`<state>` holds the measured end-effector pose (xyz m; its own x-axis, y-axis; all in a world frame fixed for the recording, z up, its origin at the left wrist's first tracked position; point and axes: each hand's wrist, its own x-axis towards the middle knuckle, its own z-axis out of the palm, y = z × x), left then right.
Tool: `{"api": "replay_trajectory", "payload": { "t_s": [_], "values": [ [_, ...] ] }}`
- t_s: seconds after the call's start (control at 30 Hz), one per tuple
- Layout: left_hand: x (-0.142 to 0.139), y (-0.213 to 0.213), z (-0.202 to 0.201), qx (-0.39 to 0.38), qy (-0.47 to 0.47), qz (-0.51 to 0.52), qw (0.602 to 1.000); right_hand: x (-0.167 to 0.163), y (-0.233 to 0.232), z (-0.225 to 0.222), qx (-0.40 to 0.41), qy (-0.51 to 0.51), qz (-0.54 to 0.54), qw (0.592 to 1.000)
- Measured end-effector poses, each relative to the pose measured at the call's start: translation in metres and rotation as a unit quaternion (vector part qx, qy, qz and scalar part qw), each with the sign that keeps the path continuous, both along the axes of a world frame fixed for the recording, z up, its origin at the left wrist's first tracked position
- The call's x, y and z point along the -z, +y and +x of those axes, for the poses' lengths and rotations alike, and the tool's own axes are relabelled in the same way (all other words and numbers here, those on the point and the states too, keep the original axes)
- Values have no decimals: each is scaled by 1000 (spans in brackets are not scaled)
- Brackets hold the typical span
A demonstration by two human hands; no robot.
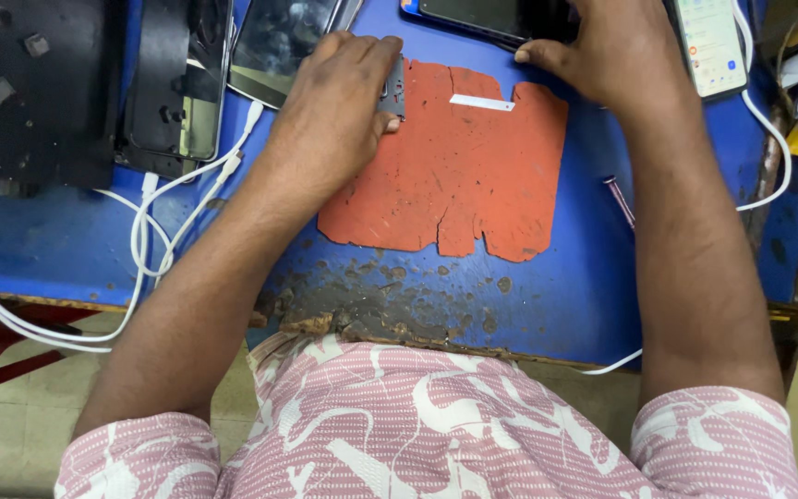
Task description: The person disassembles and reassembles two smartphones on a workbench. They remove back covers, disconnect internal components, and use a screwdriver to remove and replace screws. The person handles multiple phones and tools throughout the process.
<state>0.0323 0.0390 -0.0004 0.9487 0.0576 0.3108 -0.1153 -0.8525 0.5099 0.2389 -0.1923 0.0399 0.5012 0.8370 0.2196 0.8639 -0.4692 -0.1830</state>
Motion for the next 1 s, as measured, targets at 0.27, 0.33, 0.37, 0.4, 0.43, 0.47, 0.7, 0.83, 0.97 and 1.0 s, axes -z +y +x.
{"api": "replay_trajectory", "payload": {
  "t_s": [0.27, 0.33, 0.37, 0.4, 0.43, 0.47, 0.7, 0.83, 0.97, 1.0],
  "values": [
    [-3, 2, -2, 6, -50, -36, 998, 8, 4, -60, -62, 42, 58, 995],
    [-4, -2, 0, -3, -46, -60, 997, 10, 5, -70, -59, 28, 56, 996],
    [-3, -3, 1, -8, -45, -72, 996, 10, 6, -71, -49, 38, 44, 997],
    [-3, -2, 2, -5, -38, -113, 993, 10, 8, -72, -39, 48, 31, 998],
    [-3, -1, 4, -2, -30, -155, 987, 9, 9, -72, -29, 58, 19, 998],
    [-3, 1, 5, 1, -22, -196, 980, 8, 10, -71, -20, 79, 5, 997],
    [5, 19, 12, -73, -173, -246, 951, -2, 22, -64, 26, 171, -92, 981],
    [12, 24, 13, -118, -165, -378, 903, -1, 31, -83, -4, 217, -25, 976],
    [13, 27, 12, -116, -189, -444, 868, 14, 50, -111, -167, 150, 69, 972],
    [13, 27, 12, -114, -195, -441, 869, 18, 55, -116, -180, 141, 70, 971]
  ]
}}
